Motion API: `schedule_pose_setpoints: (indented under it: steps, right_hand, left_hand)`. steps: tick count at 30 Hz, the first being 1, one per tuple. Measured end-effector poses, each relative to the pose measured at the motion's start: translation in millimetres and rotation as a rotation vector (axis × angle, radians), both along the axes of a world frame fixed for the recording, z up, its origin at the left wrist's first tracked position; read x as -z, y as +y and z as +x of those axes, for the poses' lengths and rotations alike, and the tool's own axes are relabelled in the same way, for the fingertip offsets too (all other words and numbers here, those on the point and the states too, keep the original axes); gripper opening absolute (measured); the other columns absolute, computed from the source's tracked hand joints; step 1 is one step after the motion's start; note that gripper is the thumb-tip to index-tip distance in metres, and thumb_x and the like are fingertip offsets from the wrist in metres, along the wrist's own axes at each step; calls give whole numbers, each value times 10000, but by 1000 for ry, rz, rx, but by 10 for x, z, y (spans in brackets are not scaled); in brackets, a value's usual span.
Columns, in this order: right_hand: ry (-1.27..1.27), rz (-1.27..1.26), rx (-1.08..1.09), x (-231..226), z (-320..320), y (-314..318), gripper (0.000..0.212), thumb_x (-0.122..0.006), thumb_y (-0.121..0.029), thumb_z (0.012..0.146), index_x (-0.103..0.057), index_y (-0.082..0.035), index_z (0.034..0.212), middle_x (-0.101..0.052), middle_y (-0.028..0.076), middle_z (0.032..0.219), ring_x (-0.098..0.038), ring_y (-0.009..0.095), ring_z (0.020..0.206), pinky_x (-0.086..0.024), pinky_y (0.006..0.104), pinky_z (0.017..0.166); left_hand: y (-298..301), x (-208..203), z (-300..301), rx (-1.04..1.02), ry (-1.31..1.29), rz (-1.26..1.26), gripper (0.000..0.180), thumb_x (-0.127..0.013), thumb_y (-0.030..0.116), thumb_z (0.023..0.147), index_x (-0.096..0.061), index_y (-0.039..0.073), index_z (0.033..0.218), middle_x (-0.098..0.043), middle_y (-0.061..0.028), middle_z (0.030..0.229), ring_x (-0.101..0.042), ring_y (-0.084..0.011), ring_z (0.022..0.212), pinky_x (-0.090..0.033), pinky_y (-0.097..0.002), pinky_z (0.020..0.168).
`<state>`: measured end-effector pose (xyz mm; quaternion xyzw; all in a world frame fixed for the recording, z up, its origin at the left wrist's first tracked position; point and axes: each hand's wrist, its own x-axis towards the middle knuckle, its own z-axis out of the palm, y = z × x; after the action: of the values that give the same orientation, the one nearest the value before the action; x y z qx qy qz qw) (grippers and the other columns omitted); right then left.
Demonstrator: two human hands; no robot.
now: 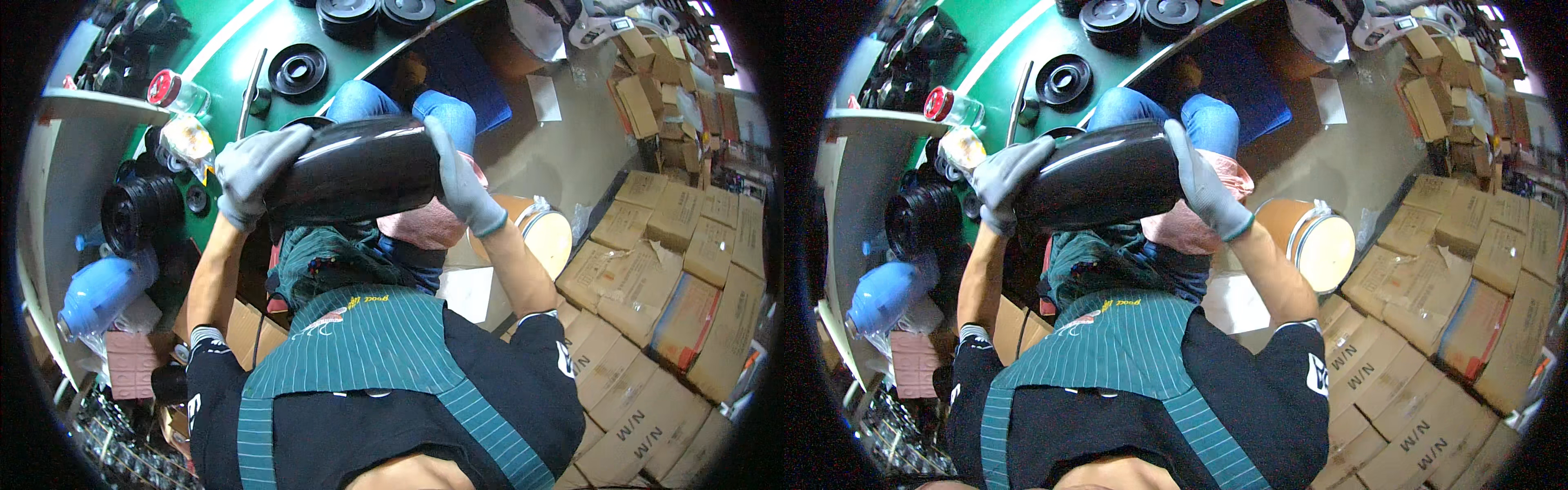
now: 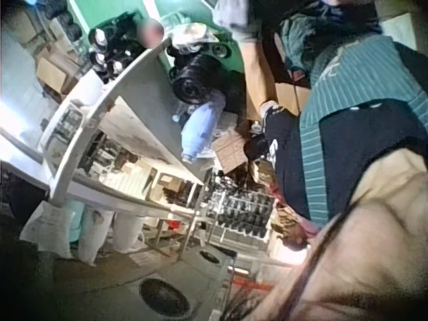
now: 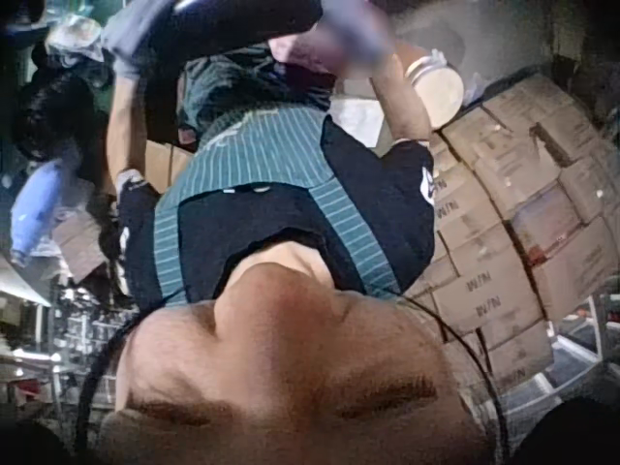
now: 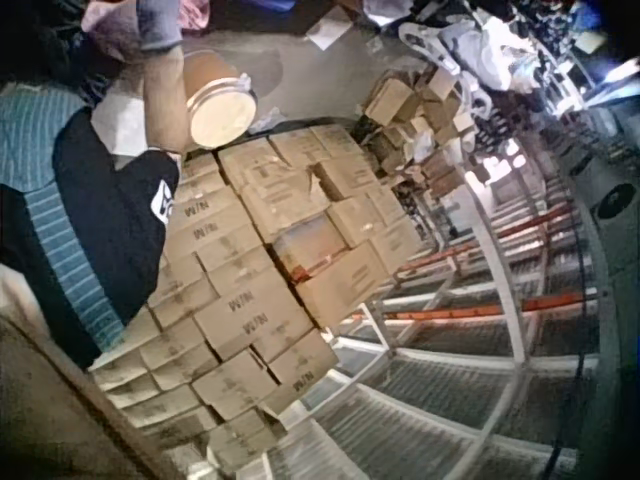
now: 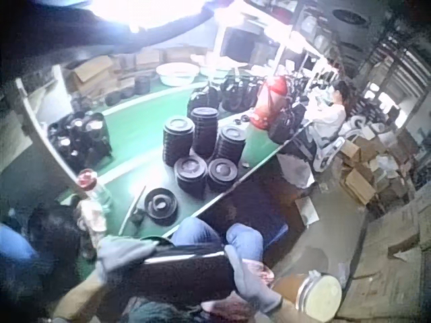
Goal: The person assembles black kettles by inserting a metal rod into the base and securing a lid. They handle each kettle one at a time, place the assembled units on the table, and occasionally reach into a cardboard box to retrieve parts.
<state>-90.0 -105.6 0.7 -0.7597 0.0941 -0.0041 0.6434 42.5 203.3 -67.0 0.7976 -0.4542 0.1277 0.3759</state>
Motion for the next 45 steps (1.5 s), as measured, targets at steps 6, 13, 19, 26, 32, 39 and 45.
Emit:
schedule_pose_setpoints:
  steps: [6, 13, 19, 26, 32, 39, 45]
  right_hand:
    - [-136, -127, -57, 319, -91, -48, 935, -535, -660, 1031, -319, -4, 1662, -344, 235, 1696, -298, 324, 1601, -220, 402, 1307]
    - [-140, 279, -93, 213, -48, 135, 791, -302, -534, 1161, -173, 39, 1691, -301, 189, 1724, -308, 249, 1588, -208, 365, 1308]
    - [-155, -93, -175, 25, -98, 114, 713, -353, -412, 1170, -147, 13, 1704, -213, 213, 1756, -332, 250, 1576, -213, 363, 1303]
    - [-12, 323, 7, 168, -152, 239, 667, -303, -414, 1185, -222, 29, 1677, -341, 190, 1705, -353, 248, 1560, -224, 358, 1304]
    - [-238, -179, -174, -1, -196, 147, 846, -365, -525, 1146, -84, 57, 1692, -179, 286, 1752, -166, 378, 1644, -151, 417, 1323]
    - [-425, -93, -115, 80, -246, 142, 994, -438, -707, 1047, -178, -13, 1710, -337, 221, 1703, -339, 337, 1579, -246, 446, 1285]
    - [-84, 405, 98, 500, -335, 27, 584, -312, -409, 1182, -451, -2, 1578, -599, 94, 1477, -546, 175, 1383, -355, 351, 1238]
  left_hand:
    - [190, 412, -74, 20, 915, -272, 465, -781, 177, 880, -692, -1, 1300, -742, -127, 1194, -720, -214, 1064, -581, -356, 924]
    - [169, 22, -122, -160, 195, 17, 429, -759, 152, 853, -752, 35, 1266, -785, -141, 1110, -773, -276, 936, -619, -372, 866]
    - [20, -116, -31, -27, 567, -179, 397, -744, 202, 867, -772, -5, 1204, -799, -174, 1095, -794, -291, 985, -602, -350, 863]
    - [18, -243, -53, -53, 98, -41, 452, -714, 231, 865, -755, -37, 1227, -790, -193, 1070, -783, -328, 964, -605, -392, 889]
    - [79, 76, -50, 79, 646, -263, 416, -756, 244, 895, -759, -22, 1214, -795, -144, 1089, -770, -233, 964, -604, -353, 886]
    - [62, 259, -224, 90, 878, -351, 381, -765, 162, 925, -735, -61, 1233, -776, -56, 1089, -685, -123, 963, -576, -301, 876]
    - [-207, -462, -23, 68, 311, 34, 411, -756, 155, 814, -777, 18, 1202, -806, -171, 1058, -800, -297, 954, -616, -365, 868]
